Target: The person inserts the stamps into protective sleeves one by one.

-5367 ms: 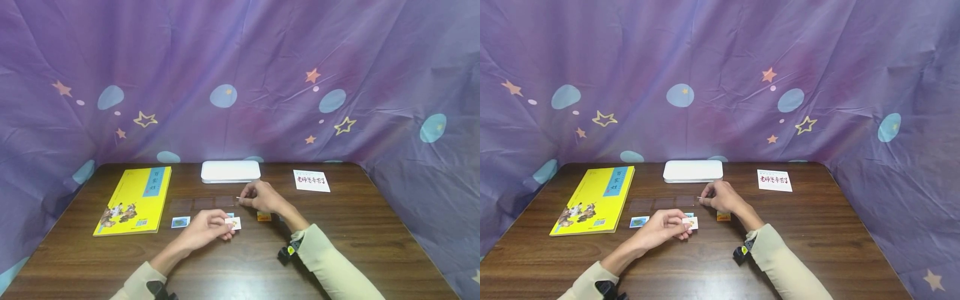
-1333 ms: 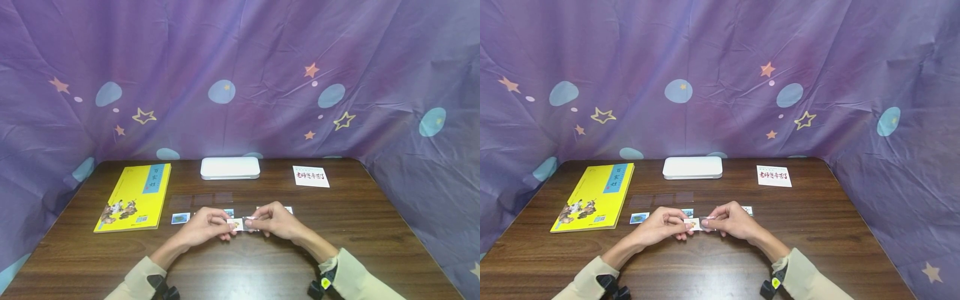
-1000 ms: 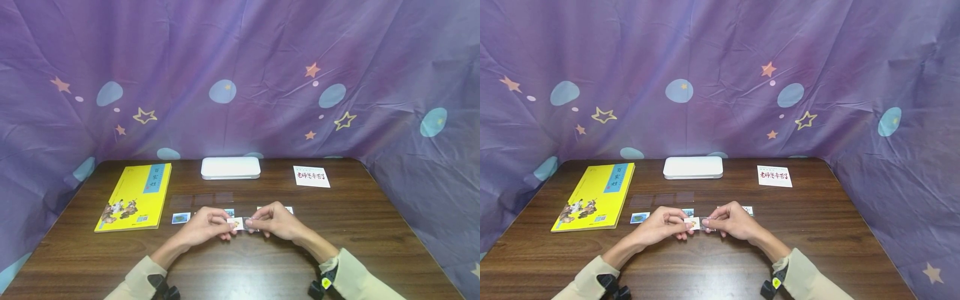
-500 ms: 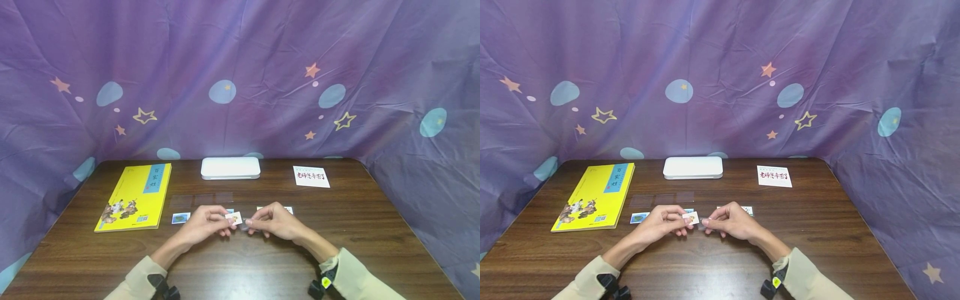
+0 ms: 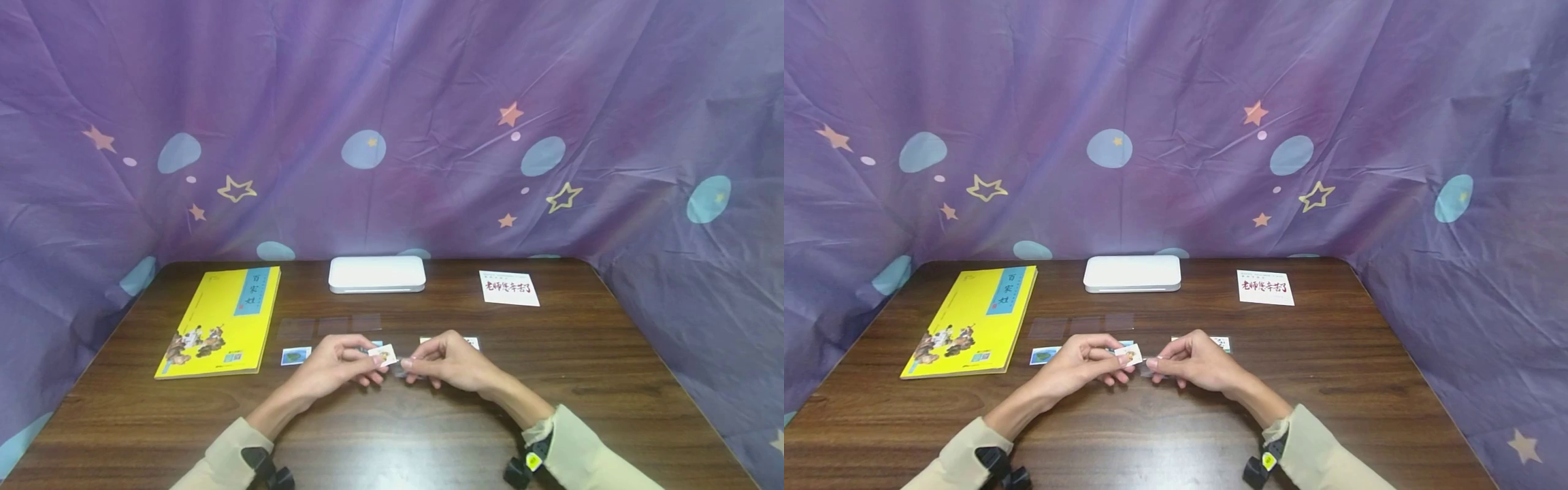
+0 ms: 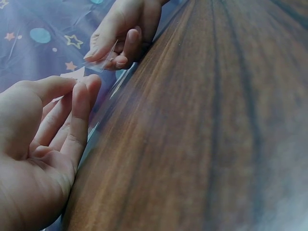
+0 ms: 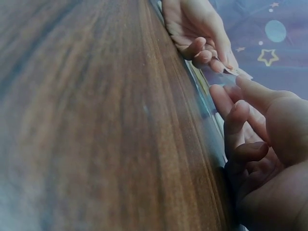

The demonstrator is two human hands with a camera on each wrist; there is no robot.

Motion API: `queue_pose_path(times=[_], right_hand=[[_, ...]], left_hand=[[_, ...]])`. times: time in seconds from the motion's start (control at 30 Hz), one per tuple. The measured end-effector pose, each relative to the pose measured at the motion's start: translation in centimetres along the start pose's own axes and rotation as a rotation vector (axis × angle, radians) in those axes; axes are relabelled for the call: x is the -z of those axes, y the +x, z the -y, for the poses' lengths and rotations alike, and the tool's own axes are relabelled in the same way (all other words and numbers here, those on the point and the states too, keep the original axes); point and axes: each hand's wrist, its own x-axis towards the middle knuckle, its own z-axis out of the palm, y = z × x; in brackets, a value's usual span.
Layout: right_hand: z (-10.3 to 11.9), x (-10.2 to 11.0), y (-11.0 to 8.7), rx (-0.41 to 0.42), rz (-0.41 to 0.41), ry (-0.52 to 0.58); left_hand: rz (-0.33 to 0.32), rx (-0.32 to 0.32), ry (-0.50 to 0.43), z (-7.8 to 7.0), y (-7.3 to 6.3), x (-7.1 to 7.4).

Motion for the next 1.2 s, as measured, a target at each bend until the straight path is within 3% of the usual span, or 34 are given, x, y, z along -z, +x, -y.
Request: queue_pose_path(times=[1.2], right_hand=[[0.04,-0.05,0.11,0.011,-0.019,-0.028]], left_hand=[[-0.023,-0.011,0.022,-0.07,-0.05,-0.11]])
